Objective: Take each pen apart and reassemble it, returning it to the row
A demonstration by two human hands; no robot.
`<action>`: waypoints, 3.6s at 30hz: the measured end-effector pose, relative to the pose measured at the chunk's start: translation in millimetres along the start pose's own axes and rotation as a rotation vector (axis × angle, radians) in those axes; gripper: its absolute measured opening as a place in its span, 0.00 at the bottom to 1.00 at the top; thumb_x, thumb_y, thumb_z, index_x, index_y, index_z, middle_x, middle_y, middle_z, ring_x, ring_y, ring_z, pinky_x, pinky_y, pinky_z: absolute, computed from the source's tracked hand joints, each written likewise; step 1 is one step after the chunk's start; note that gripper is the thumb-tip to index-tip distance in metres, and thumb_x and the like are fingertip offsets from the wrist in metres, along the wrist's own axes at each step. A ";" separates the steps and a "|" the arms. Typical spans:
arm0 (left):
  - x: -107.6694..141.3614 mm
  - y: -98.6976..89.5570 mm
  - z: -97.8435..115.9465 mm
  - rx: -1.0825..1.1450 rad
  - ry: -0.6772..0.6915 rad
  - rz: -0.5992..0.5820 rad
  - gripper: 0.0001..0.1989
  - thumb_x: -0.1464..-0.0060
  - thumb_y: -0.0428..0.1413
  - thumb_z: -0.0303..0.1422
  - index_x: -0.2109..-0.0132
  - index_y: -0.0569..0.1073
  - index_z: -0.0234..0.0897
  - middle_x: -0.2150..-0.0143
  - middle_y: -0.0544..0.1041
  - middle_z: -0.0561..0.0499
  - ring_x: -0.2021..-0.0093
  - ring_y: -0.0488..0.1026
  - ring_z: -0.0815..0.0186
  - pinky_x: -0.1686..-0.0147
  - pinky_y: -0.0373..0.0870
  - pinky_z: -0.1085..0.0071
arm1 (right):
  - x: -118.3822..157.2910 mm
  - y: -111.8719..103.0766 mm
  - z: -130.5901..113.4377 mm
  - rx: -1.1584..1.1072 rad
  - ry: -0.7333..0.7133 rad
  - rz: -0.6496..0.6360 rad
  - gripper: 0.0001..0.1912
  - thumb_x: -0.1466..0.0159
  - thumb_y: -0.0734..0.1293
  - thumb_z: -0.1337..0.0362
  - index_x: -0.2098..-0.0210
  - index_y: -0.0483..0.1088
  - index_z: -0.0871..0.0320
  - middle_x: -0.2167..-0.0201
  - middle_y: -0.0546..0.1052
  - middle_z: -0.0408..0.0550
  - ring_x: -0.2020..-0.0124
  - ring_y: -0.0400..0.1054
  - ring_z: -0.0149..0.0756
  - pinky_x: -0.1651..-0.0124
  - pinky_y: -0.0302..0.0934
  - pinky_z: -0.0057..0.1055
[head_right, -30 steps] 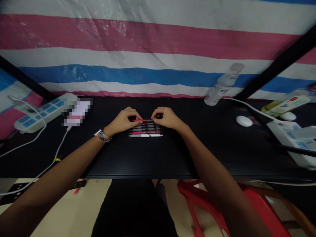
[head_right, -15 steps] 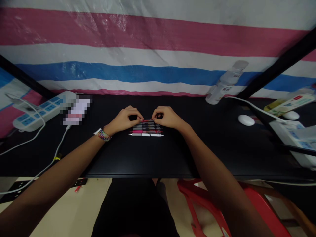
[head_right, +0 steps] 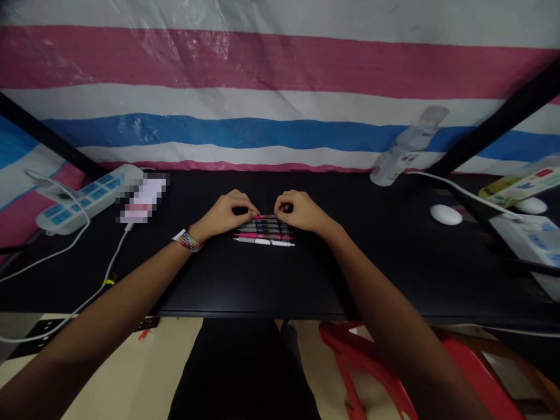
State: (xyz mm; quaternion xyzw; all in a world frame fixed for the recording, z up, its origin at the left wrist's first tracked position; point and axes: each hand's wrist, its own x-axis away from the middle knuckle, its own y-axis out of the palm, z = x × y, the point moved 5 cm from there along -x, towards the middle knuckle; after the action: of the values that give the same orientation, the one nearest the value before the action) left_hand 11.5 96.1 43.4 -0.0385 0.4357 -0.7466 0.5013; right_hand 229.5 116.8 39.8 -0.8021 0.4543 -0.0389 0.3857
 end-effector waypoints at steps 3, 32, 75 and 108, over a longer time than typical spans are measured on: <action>0.6 0.8 -2.4 -0.001 0.008 -0.005 0.07 0.37 0.63 0.34 0.60 0.88 0.46 0.62 0.86 0.49 0.58 0.78 0.56 0.49 0.71 0.55 | 0.1 -0.4 0.7 -0.018 0.001 0.005 0.06 0.39 0.72 0.68 0.70 0.81 0.52 0.67 0.81 0.48 0.63 0.73 0.44 0.55 0.65 0.42; 3.0 -3.7 -1.1 0.038 0.000 -0.005 0.09 0.30 0.59 0.37 0.56 0.84 0.42 0.57 0.86 0.48 0.54 0.78 0.56 0.45 0.71 0.56 | 76.9 31.0 -88.7 0.278 -0.255 0.114 0.06 0.26 0.72 0.65 0.53 0.83 0.57 0.63 0.76 0.49 0.65 0.73 0.38 0.61 0.69 0.36; 1.5 -16.3 -27.1 0.216 -0.154 0.372 0.30 0.24 0.54 0.49 0.75 0.76 0.41 0.76 0.73 0.52 0.73 0.71 0.66 0.64 0.69 0.64 | -11.5 3.7 18.5 -0.588 0.190 0.414 0.14 0.43 0.83 0.54 0.60 0.86 0.52 0.67 0.83 0.47 0.69 0.70 0.36 0.61 0.69 0.40; -0.4 -17.5 -37.4 0.299 -0.241 0.390 0.29 0.29 0.59 0.55 0.73 0.75 0.40 0.80 0.73 0.53 0.79 0.68 0.69 0.75 0.64 0.69 | -11.1 3.0 39.1 -0.732 0.250 0.424 0.18 0.44 0.84 0.53 0.58 0.84 0.52 0.64 0.83 0.46 0.65 0.74 0.36 0.58 0.73 0.38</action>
State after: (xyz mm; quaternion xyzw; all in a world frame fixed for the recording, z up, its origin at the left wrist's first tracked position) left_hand -19.3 121.4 32.5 0.0319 0.2571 -0.6819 0.6840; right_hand 237.0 147.2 13.7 -0.7641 0.6358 0.1079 0.0176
